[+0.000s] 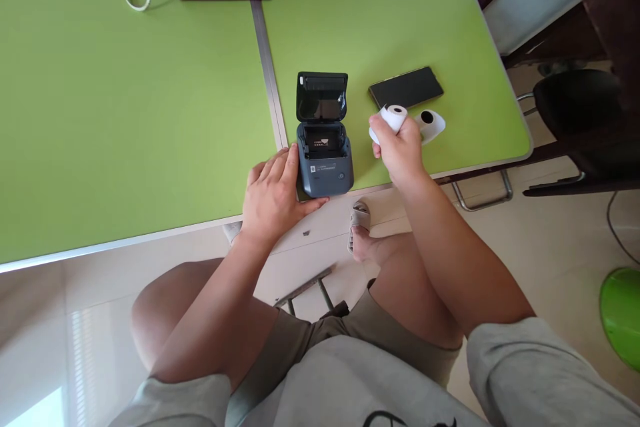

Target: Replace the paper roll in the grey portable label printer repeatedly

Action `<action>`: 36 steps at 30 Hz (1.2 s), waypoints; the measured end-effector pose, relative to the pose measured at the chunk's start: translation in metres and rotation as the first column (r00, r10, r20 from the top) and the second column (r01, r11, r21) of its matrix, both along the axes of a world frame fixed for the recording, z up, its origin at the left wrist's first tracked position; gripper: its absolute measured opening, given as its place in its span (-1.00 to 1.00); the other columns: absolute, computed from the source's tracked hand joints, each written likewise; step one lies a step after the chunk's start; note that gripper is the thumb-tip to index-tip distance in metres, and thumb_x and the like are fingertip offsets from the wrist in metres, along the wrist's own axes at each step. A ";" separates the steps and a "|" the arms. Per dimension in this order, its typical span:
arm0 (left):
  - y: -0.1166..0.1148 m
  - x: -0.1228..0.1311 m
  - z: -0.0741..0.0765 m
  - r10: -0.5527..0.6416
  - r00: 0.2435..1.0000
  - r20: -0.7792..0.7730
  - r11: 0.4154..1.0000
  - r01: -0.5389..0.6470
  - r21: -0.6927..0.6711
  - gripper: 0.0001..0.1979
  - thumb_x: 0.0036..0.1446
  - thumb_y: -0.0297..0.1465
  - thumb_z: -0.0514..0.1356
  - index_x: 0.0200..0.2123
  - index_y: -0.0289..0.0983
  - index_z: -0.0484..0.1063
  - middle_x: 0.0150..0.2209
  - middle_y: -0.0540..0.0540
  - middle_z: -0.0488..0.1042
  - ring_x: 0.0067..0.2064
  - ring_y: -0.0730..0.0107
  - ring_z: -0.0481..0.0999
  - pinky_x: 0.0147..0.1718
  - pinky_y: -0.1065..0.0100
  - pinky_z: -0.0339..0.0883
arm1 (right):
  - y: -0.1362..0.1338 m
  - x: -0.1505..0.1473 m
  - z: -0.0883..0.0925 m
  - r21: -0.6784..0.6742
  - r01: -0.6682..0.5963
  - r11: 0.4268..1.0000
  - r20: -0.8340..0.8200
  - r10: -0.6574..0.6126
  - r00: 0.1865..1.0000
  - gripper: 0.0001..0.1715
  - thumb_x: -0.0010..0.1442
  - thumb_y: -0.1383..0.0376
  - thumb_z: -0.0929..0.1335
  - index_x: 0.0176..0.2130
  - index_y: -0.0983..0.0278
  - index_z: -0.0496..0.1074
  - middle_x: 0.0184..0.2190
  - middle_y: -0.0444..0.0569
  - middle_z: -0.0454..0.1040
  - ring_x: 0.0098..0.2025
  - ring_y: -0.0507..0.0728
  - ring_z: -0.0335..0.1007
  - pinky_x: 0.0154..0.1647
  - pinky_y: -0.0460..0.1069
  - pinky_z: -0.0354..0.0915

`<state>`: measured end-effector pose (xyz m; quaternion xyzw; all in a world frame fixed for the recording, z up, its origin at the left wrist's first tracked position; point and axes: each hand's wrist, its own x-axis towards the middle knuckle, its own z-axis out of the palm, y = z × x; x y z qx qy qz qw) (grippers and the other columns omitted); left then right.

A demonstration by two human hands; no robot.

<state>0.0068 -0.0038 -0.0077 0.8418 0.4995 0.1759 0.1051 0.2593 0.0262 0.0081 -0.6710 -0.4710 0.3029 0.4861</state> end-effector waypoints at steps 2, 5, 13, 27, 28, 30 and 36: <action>0.000 0.000 0.000 0.001 1.000 -0.006 1.000 -0.001 -0.002 0.18 0.12 0.39 0.14 0.46 -0.43 0.17 0.34 -0.48 0.43 0.33 -0.20 0.48 0.25 0.04 0.29 | -0.002 0.001 0.003 0.013 0.008 1.000 0.208 -0.011 0.978 -0.47 0.29 -0.17 0.37 -0.40 0.12 0.18 -0.54 -0.21 0.22 -0.50 0.05 0.25 -0.43 0.03 0.31; 0.000 0.001 0.000 -0.002 1.000 -0.014 1.000 0.002 -0.009 0.18 0.13 0.38 0.14 0.46 -0.46 0.16 0.33 -0.50 0.43 0.33 -0.22 0.47 0.24 0.03 0.29 | -0.001 0.002 0.002 0.068 -0.012 0.998 0.473 -0.021 0.881 -0.56 0.34 -0.12 0.34 -0.33 0.14 0.24 -0.47 -0.14 0.34 -0.38 0.13 0.35 -0.22 0.11 0.40; -0.001 0.001 0.003 0.008 0.999 -0.043 1.000 -0.008 -0.012 0.17 0.13 0.33 0.21 0.47 -0.47 0.15 0.34 -0.49 0.43 0.34 -0.22 0.46 0.23 0.02 0.29 | 0.005 0.015 -0.012 0.054 -0.189 0.981 0.681 0.102 0.725 -0.59 0.34 0.16 0.37 0.13 0.19 0.29 -0.05 0.13 0.55 -0.01 0.32 0.54 0.06 0.26 0.44; 0.000 0.002 0.003 0.009 1.000 -0.030 0.999 -0.010 -0.036 0.17 0.13 0.35 0.18 0.47 -0.45 0.14 0.35 -0.50 0.42 0.34 -0.24 0.46 0.24 0.01 0.28 | -0.014 0.041 0.015 0.251 -0.090 0.964 0.701 -0.117 0.703 -0.59 0.35 0.19 0.33 0.17 0.12 0.33 0.19 0.15 0.47 0.31 0.41 0.41 0.37 0.46 0.25; 0.000 0.002 0.003 0.009 1.000 -0.025 0.999 -0.010 -0.039 0.17 0.13 0.37 0.16 0.48 -0.44 0.14 0.35 -0.50 0.41 0.34 -0.24 0.46 0.24 0.00 0.27 | -0.016 0.052 0.016 0.304 0.009 0.953 0.693 -0.228 0.684 -0.59 0.33 0.20 0.34 0.15 0.12 0.34 0.20 0.15 0.44 0.34 0.44 0.37 0.37 0.49 0.22; 0.000 0.002 0.004 0.009 1.000 -0.018 0.999 -0.010 -0.040 0.18 0.14 0.39 0.12 0.47 -0.45 0.16 0.35 -0.51 0.41 0.35 -0.24 0.46 0.25 -0.01 0.26 | -0.017 0.075 0.012 0.318 0.110 0.942 0.671 -0.306 0.676 -0.48 0.24 0.21 0.41 0.17 0.14 0.34 0.23 0.19 0.37 0.35 0.45 0.34 0.36 0.48 0.24; 0.001 0.001 0.003 0.005 1.000 -0.015 1.000 -0.005 -0.029 0.19 0.14 0.40 0.10 0.46 -0.49 0.18 0.33 -0.52 0.43 0.32 -0.26 0.48 0.23 -0.01 0.28 | -0.003 0.106 -0.020 0.078 0.152 0.985 0.618 -0.168 0.768 -0.29 0.00 0.33 0.50 0.15 0.23 0.38 0.10 0.14 0.41 0.18 0.32 0.46 0.39 0.37 0.28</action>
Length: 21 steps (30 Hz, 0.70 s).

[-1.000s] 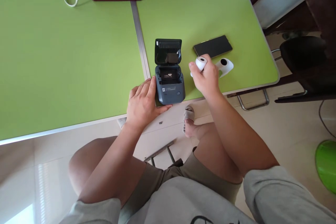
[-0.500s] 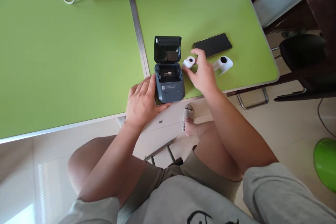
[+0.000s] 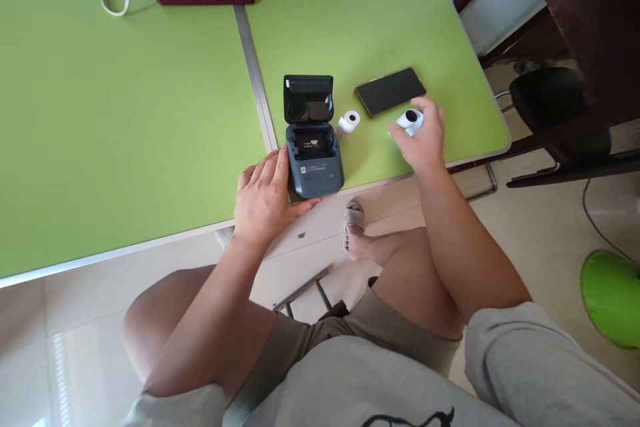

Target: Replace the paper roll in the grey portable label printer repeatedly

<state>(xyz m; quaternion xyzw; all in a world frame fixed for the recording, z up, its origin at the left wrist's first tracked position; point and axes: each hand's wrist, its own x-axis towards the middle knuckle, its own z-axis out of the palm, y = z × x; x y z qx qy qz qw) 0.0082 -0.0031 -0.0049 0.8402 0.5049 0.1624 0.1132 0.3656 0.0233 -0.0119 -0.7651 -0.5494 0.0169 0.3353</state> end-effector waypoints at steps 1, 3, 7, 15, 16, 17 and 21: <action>0.000 0.000 0.000 0.000 1.000 -0.001 1.000 0.000 0.007 0.19 0.14 0.40 0.09 0.46 -0.49 0.17 0.33 -0.52 0.42 0.32 -0.25 0.48 0.23 -0.01 0.29 | 0.002 -0.001 -0.002 -0.015 0.013 1.000 -0.025 -0.013 1.000 -0.35 0.01 0.35 0.48 0.11 0.24 0.39 0.07 0.13 0.44 0.17 0.31 0.46 0.38 0.36 0.29; 0.000 -0.001 -0.001 -0.008 1.000 0.000 1.000 0.008 0.024 0.19 0.16 0.40 0.06 0.46 -0.50 0.18 0.33 -0.52 0.42 0.32 -0.24 0.48 0.22 -0.01 0.29 | 0.004 -0.007 -0.001 0.015 0.015 1.000 -0.071 -0.014 0.997 -0.42 0.03 0.36 0.43 0.07 0.24 0.38 0.05 0.11 0.46 0.12 0.29 0.49 0.31 0.34 0.36; 0.000 -0.002 -0.002 -0.019 1.000 0.012 0.998 0.018 0.059 0.19 0.19 0.43 -0.06 0.44 -0.49 0.21 0.30 -0.51 0.46 0.28 -0.23 0.52 0.19 -0.02 0.32 | 0.000 -0.047 0.018 0.220 -0.140 0.965 -0.075 0.160 0.984 -0.27 0.09 0.36 0.39 0.23 0.16 0.22 0.03 0.06 0.46 0.05 0.25 0.52 0.14 0.26 0.48; -0.001 -0.003 -0.006 -0.015 1.000 0.023 0.995 0.012 0.101 0.18 0.18 0.44 -0.08 0.45 -0.44 0.20 0.29 -0.49 0.48 0.29 -0.21 0.52 0.19 0.01 0.33 | -0.008 -0.145 0.050 0.229 -0.563 0.794 0.048 0.568 0.821 -0.33 0.14 0.48 0.31 0.21 0.13 0.23 0.08 -0.01 0.61 0.10 0.22 0.58 0.11 0.17 0.45; -0.001 -0.003 -0.005 -0.013 1.000 0.021 0.995 0.011 0.101 0.16 0.18 0.43 -0.04 0.45 -0.43 0.20 0.30 -0.49 0.48 0.30 -0.20 0.52 0.20 0.02 0.32 | -0.007 -0.149 0.052 0.164 -0.558 0.814 0.060 0.556 0.829 -0.38 0.15 0.49 0.31 0.17 0.14 0.28 0.09 0.00 0.62 0.10 0.23 0.59 0.13 0.18 0.42; -0.002 -0.003 -0.005 -0.014 1.000 0.017 0.995 0.013 0.098 0.14 0.19 0.41 0.00 0.45 -0.43 0.20 0.30 -0.49 0.48 0.31 -0.18 0.51 0.21 0.03 0.32 | -0.006 -0.151 0.053 0.097 -0.548 0.831 0.072 0.543 0.837 -0.44 0.15 0.49 0.31 0.12 0.14 0.33 0.09 0.00 0.64 0.09 0.24 0.60 0.15 0.19 0.39; -0.005 -0.002 0.001 -0.036 0.999 0.011 0.997 0.035 0.069 0.08 0.20 0.29 0.17 0.45 -0.46 0.18 0.32 -0.49 0.45 0.36 -0.16 0.46 0.25 0.06 0.32 | -0.001 -0.148 0.052 -0.043 -0.552 0.833 0.075 0.553 0.830 -0.53 0.12 0.51 0.35 -0.01 0.13 0.44 0.04 -0.04 0.68 -0.02 0.24 0.62 0.18 0.20 0.32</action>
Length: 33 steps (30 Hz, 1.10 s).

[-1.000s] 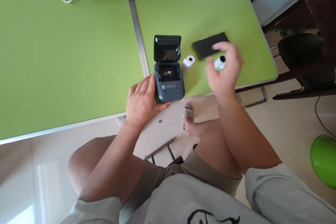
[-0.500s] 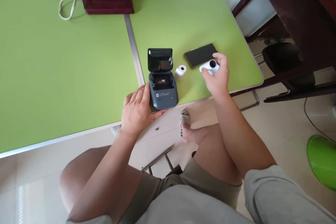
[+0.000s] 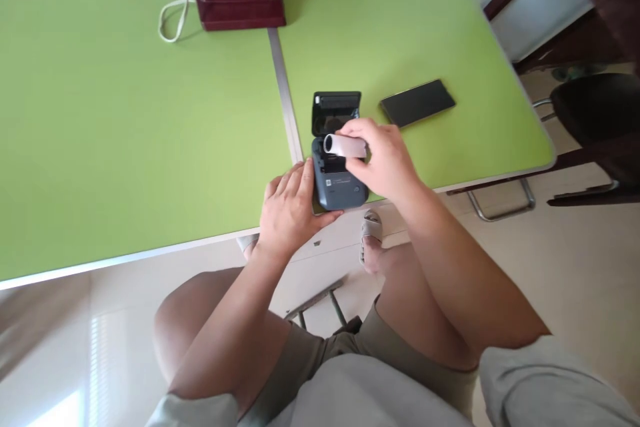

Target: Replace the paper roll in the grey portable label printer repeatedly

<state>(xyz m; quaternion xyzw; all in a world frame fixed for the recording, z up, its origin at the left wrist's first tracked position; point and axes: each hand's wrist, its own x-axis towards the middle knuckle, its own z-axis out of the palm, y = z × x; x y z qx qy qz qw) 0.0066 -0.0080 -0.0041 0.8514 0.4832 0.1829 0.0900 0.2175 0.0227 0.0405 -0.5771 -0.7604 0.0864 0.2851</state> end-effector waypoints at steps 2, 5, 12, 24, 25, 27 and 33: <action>-0.001 0.001 0.002 -0.005 1.000 -0.016 0.999 0.004 -0.032 0.06 0.18 0.21 0.27 0.46 -0.44 0.15 0.35 -0.48 0.43 0.39 -0.14 0.43 0.28 0.06 0.30 | 0.002 0.002 -0.002 -0.011 -0.015 1.000 -0.001 0.015 1.000 -0.57 0.11 0.51 0.36 -0.06 0.13 0.46 0.01 -0.05 0.70 -0.04 0.24 0.63 0.15 0.21 0.30; -0.001 0.001 0.003 -0.001 1.000 -0.030 0.999 0.000 -0.046 0.06 0.19 0.18 0.28 0.46 -0.48 0.15 0.35 -0.49 0.42 0.39 -0.14 0.43 0.29 0.04 0.30 | 0.002 0.001 -0.003 -0.022 -0.028 0.999 -0.001 0.028 1.000 -0.78 0.19 0.46 0.37 -0.21 0.16 0.49 -0.08 -0.07 0.72 -0.11 0.24 0.64 0.10 0.21 0.26; -0.002 0.001 0.003 -0.010 1.000 -0.015 1.000 0.010 -0.006 0.06 0.22 0.19 0.27 0.50 -0.41 0.09 0.32 -0.45 0.46 0.35 -0.09 0.47 0.26 0.08 0.30 | -0.011 0.003 0.004 0.102 -0.098 0.990 -0.011 0.099 0.995 -0.84 0.28 0.36 0.39 -0.36 0.17 0.53 -0.18 -0.06 0.65 -0.06 0.22 0.54 0.11 0.21 0.25; -0.001 -0.002 0.008 -0.080 0.996 -0.041 0.995 0.077 -0.056 -0.33 0.29 0.12 0.25 0.38 0.03 0.37 0.37 -0.33 0.39 0.43 -0.14 0.33 0.26 -0.06 0.25 | 0.004 0.016 0.001 0.114 0.143 0.983 -0.013 -0.143 0.990 -0.32 0.24 0.14 0.36 0.31 0.12 0.25 0.40 0.16 0.33 0.51 0.46 0.12 0.51 0.47 -0.05; -0.001 -0.002 0.007 -0.078 0.996 -0.038 0.995 0.075 -0.058 -0.33 0.29 0.12 0.25 0.37 0.03 0.37 0.36 -0.32 0.39 0.44 -0.15 0.33 0.26 -0.06 0.25 | 0.007 0.016 0.000 0.097 0.141 0.985 -0.022 -0.140 0.990 -0.31 0.25 0.15 0.34 0.32 0.10 0.21 0.36 0.14 0.38 0.48 0.43 0.18 0.51 0.46 -0.02; -0.001 -0.001 0.007 -0.074 0.997 -0.032 0.995 0.072 -0.065 -0.34 0.28 0.10 0.27 0.36 0.02 0.38 0.36 -0.32 0.39 0.44 -0.14 0.33 0.26 -0.05 0.25 | 0.005 0.015 0.000 0.119 0.148 0.982 -0.100 -0.136 0.986 -0.43 0.30 0.14 0.28 0.27 0.10 0.21 0.15 0.11 0.53 0.30 0.34 0.41 0.45 0.37 0.14; -0.001 0.001 0.007 -0.060 0.998 -0.028 0.996 0.058 -0.072 -0.34 0.24 0.06 0.34 0.33 0.01 0.40 0.36 -0.32 0.40 0.42 -0.15 0.35 0.26 -0.07 0.25 | -0.026 0.012 0.013 0.081 0.300 0.950 -0.334 -0.257 0.907 -0.70 0.37 0.09 0.25 -0.38 0.13 0.25 -0.47 -0.09 0.37 -0.36 0.15 0.40 -0.21 0.10 0.35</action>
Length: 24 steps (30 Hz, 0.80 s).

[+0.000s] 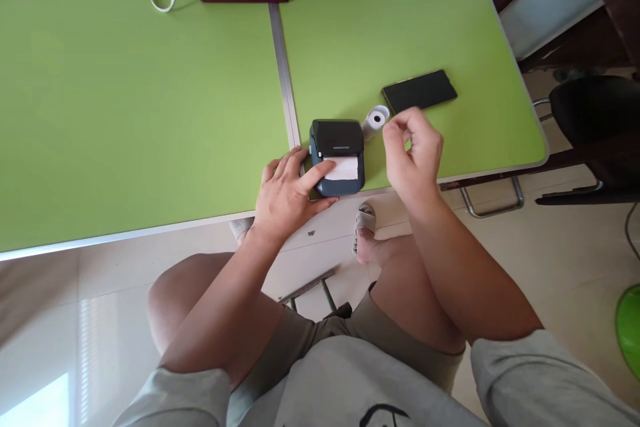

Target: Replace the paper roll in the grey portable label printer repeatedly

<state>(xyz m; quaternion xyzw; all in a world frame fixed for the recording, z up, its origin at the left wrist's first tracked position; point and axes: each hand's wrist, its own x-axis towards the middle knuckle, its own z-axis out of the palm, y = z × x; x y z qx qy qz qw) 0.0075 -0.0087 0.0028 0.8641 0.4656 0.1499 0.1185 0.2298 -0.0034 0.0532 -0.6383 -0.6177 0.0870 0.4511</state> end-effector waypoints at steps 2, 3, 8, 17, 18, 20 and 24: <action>0.000 0.000 0.000 -0.001 1.000 0.004 1.000 0.001 0.003 -0.35 0.23 0.05 0.35 0.33 0.01 0.41 0.37 -0.32 0.39 0.42 -0.16 0.35 0.27 -0.08 0.24 | -0.004 -0.001 -0.003 -0.198 -0.051 0.979 -0.111 0.029 0.993 -0.49 0.36 0.04 0.30 -0.54 0.15 0.11 -0.62 -0.16 0.18 -0.52 0.06 0.18 -0.41 0.05 0.16; 0.000 0.001 -0.001 -0.002 1.000 0.005 1.000 0.002 0.008 -0.33 0.24 0.05 0.34 0.34 0.00 0.39 0.37 -0.32 0.39 0.42 -0.16 0.35 0.27 -0.08 0.24 | -0.004 -0.001 -0.006 -0.290 -0.085 0.953 -0.161 0.039 0.986 -0.41 0.36 0.01 0.32 -0.58 0.15 0.07 -0.65 -0.18 0.12 -0.56 0.03 0.11 -0.45 0.03 0.09; -0.001 0.002 -0.002 0.035 0.999 0.001 0.999 -0.035 0.026 -0.08 0.18 0.05 0.39 0.49 -0.08 0.18 0.35 -0.34 0.42 0.40 -0.17 0.39 0.26 -0.04 0.25 | 0.008 0.002 -0.025 -0.491 -0.232 0.840 -0.350 0.054 0.935 -0.27 0.23 -0.22 0.41 -0.63 0.18 0.15 -0.70 -0.18 0.20 -0.58 0.02 0.20 -0.53 -0.02 0.12; 0.000 0.003 0.001 0.047 0.999 -0.004 0.999 -0.047 -0.019 -0.11 0.14 0.05 0.40 0.45 -0.08 0.25 0.37 -0.30 0.41 0.41 -0.19 0.38 0.28 -0.03 0.24 | 0.010 0.001 -0.016 -0.541 -0.268 0.797 -0.350 0.076 0.934 -0.35 0.23 0.00 0.44 -0.64 0.18 0.09 -0.71 -0.23 0.20 -0.62 -0.04 0.19 -0.58 -0.06 0.09; 0.000 0.003 0.000 0.052 0.999 -0.006 0.999 -0.052 -0.017 -0.11 0.13 0.05 0.41 0.45 -0.08 0.25 0.37 -0.30 0.41 0.40 -0.19 0.39 0.27 -0.03 0.24 | 0.009 0.000 -0.016 -0.538 -0.267 0.799 -0.344 0.081 0.936 -0.35 0.24 0.00 0.44 -0.63 0.18 0.09 -0.72 -0.23 0.19 -0.62 -0.04 0.18 -0.58 -0.06 0.08; 0.000 0.003 -0.001 0.055 0.998 -0.012 0.998 -0.056 -0.010 -0.10 0.12 0.05 0.41 0.44 -0.10 0.26 0.36 -0.30 0.42 0.40 -0.19 0.39 0.27 -0.03 0.25 | 0.009 0.000 -0.018 -0.531 -0.269 0.803 -0.345 0.084 0.935 -0.34 0.25 -0.01 0.43 -0.62 0.17 0.08 -0.71 -0.24 0.16 -0.62 -0.04 0.18 -0.58 -0.05 0.08; 0.002 0.004 -0.004 0.074 0.997 0.009 0.997 -0.074 0.005 0.01 0.14 0.13 0.34 0.48 -0.29 0.16 0.36 -0.39 0.42 0.37 -0.17 0.44 0.28 0.00 0.26 | 0.010 0.003 -0.025 -0.543 -0.306 0.782 -0.411 0.071 0.909 -0.29 0.20 -0.19 0.45 -0.60 0.18 0.15 -0.67 -0.22 0.22 -0.61 0.00 0.27 -0.56 -0.03 0.13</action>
